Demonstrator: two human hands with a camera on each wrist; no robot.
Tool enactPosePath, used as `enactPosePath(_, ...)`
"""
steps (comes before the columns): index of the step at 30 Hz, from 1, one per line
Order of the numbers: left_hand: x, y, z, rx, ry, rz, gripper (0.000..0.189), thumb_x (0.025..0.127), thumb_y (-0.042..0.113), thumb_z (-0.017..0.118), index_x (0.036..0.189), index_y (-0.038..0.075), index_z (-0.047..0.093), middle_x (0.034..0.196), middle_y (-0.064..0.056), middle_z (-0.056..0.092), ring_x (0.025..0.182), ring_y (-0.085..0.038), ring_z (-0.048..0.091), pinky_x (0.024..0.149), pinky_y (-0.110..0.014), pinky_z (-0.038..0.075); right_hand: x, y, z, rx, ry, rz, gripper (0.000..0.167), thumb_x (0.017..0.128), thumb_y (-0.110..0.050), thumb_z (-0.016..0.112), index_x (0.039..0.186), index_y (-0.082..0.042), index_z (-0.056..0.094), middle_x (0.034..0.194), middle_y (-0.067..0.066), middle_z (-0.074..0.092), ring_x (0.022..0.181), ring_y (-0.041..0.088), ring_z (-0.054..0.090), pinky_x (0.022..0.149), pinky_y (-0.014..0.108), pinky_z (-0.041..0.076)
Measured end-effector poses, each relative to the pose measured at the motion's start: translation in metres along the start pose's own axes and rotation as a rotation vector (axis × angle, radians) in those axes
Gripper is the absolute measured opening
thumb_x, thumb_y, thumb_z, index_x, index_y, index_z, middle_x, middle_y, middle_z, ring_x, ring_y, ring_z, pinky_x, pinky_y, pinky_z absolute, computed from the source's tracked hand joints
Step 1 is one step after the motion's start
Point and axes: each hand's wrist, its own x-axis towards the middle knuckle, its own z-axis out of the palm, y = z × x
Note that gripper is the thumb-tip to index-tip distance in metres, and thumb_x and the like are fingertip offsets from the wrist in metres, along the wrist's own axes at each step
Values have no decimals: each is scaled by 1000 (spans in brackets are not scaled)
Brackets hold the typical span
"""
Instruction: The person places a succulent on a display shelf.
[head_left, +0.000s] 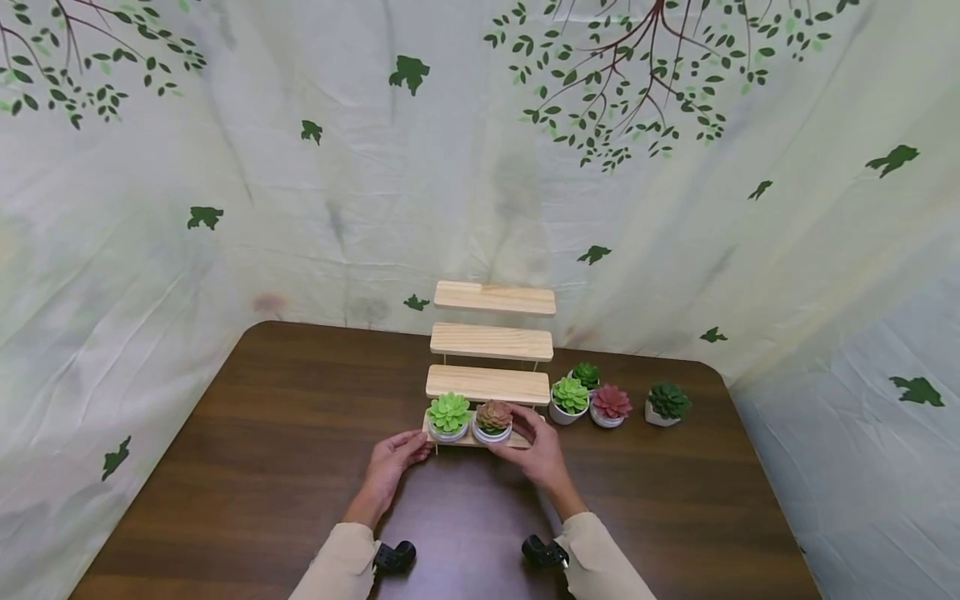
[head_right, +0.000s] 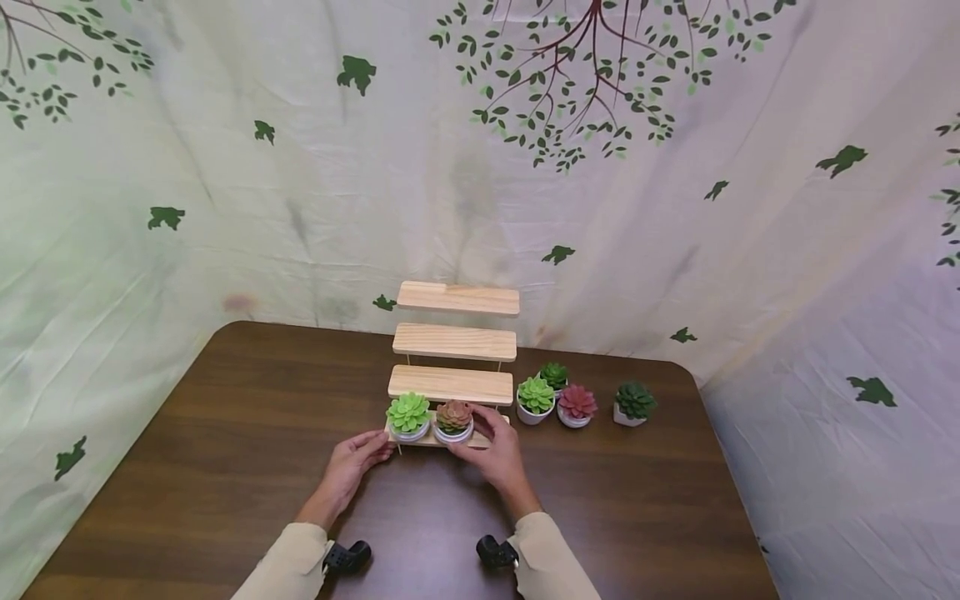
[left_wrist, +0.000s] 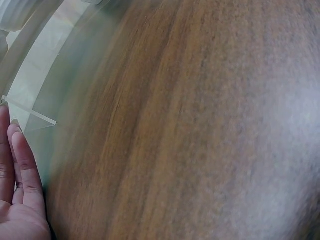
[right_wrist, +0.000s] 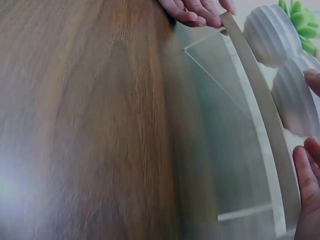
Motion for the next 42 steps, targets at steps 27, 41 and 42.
enactPosePath(27, 0, -1, 0, -8, -19, 14, 25, 93, 3, 61, 109, -16, 60, 81, -4, 70, 75, -11, 66, 72, -23, 56, -30, 57, -110, -75, 696, 32, 59, 72, 4, 82, 125, 5, 54, 120, 24, 57, 107, 27, 53, 86, 27, 44)
enactPosePath(41, 2, -1, -1, 10, -16, 10, 24, 93, 5, 62, 107, -14, 62, 82, -5, 71, 77, -11, 66, 72, -23, 56, -16, 71, -129, -94, 538, 250, 88, 76, -6, 81, 146, 2, 28, 147, 23, 36, 133, 38, 36, 109, 51, 32)
enactPosePath(42, 1, -1, -1, 8, -15, 8, 24, 93, 5, 62, 107, -14, 62, 82, -5, 71, 77, -11, 66, 72, -23, 56, -14, 72, -130, -92, 526, 261, 89, 77, -6, 81, 147, 1, 27, 148, 23, 35, 133, 38, 36, 109, 51, 32)
